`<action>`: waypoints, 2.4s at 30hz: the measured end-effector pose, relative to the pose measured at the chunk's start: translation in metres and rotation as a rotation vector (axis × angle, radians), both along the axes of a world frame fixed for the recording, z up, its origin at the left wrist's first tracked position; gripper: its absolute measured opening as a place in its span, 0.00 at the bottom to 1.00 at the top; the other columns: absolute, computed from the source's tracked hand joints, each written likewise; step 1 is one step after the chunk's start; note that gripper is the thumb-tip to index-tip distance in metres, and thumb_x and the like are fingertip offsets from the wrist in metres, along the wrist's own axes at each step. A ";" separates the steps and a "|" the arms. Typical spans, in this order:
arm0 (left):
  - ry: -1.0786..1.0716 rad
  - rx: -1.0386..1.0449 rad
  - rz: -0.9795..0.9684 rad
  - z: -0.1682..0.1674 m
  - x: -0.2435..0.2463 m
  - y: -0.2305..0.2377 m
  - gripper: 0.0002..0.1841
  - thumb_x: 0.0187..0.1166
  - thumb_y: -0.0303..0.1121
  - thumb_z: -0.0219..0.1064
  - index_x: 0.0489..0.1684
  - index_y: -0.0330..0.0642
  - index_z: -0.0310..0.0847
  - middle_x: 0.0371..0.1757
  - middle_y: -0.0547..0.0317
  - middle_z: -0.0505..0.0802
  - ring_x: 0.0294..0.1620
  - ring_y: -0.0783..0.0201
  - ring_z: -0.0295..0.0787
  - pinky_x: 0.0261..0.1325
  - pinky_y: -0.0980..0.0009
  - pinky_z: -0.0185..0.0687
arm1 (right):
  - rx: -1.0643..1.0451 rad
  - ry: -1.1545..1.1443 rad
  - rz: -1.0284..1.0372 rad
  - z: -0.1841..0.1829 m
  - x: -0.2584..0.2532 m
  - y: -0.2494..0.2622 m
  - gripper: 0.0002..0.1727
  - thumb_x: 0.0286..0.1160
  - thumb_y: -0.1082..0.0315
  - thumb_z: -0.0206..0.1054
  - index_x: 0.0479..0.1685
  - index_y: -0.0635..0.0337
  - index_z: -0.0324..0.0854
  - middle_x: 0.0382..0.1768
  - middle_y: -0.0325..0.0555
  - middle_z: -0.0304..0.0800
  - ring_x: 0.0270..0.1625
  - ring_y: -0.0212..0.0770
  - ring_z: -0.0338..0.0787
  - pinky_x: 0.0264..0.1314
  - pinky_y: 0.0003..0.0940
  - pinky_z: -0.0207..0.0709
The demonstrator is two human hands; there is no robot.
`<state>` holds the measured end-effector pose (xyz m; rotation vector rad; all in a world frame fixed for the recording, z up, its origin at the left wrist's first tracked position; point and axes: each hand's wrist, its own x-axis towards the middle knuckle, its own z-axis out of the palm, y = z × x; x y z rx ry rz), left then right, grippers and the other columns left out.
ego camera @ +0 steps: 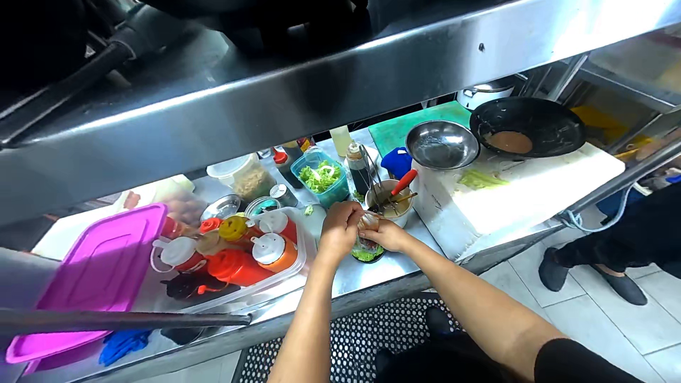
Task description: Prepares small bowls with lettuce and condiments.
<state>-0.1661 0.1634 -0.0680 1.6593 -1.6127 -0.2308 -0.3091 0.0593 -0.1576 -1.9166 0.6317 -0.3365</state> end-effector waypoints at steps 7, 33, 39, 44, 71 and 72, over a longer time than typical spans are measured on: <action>-0.036 -0.041 -0.015 0.002 -0.001 0.001 0.08 0.86 0.29 0.63 0.46 0.37 0.88 0.46 0.51 0.92 0.53 0.56 0.87 0.63 0.55 0.82 | -0.045 0.031 -0.029 -0.004 0.000 0.000 0.21 0.86 0.51 0.64 0.55 0.61 0.89 0.50 0.54 0.94 0.58 0.47 0.91 0.70 0.53 0.78; -0.076 -0.048 0.006 0.010 0.004 -0.003 0.08 0.87 0.30 0.62 0.45 0.38 0.88 0.45 0.53 0.92 0.54 0.57 0.86 0.65 0.57 0.79 | -0.203 0.004 -0.055 -0.030 -0.001 0.006 0.21 0.87 0.54 0.64 0.44 0.65 0.91 0.49 0.57 0.94 0.61 0.50 0.91 0.76 0.53 0.76; -0.107 -0.061 -0.013 0.015 0.005 -0.005 0.09 0.87 0.30 0.61 0.45 0.38 0.88 0.46 0.53 0.92 0.55 0.57 0.86 0.66 0.57 0.78 | -0.212 0.013 -0.063 -0.031 -0.001 0.006 0.20 0.87 0.55 0.64 0.42 0.66 0.91 0.50 0.57 0.94 0.62 0.50 0.90 0.78 0.51 0.74; -0.122 -0.073 -0.008 0.020 0.004 -0.006 0.08 0.87 0.30 0.61 0.45 0.39 0.88 0.45 0.55 0.92 0.55 0.58 0.86 0.67 0.58 0.78 | -0.221 0.024 -0.072 -0.033 0.001 0.006 0.20 0.86 0.54 0.64 0.43 0.65 0.92 0.51 0.55 0.94 0.65 0.49 0.89 0.82 0.49 0.71; -0.152 -0.125 0.006 0.036 -0.003 0.005 0.07 0.87 0.31 0.63 0.44 0.41 0.88 0.43 0.56 0.91 0.53 0.60 0.86 0.65 0.61 0.79 | -0.362 -0.001 -0.084 -0.035 -0.001 0.014 0.18 0.85 0.56 0.66 0.45 0.63 0.93 0.56 0.52 0.95 0.72 0.49 0.86 0.82 0.50 0.72; -0.154 -0.140 0.003 0.038 -0.004 0.006 0.07 0.87 0.31 0.63 0.44 0.41 0.88 0.43 0.57 0.91 0.53 0.61 0.85 0.64 0.62 0.79 | -0.356 -0.010 -0.090 -0.032 -0.001 0.015 0.18 0.85 0.56 0.66 0.44 0.63 0.93 0.56 0.52 0.94 0.69 0.50 0.87 0.80 0.51 0.73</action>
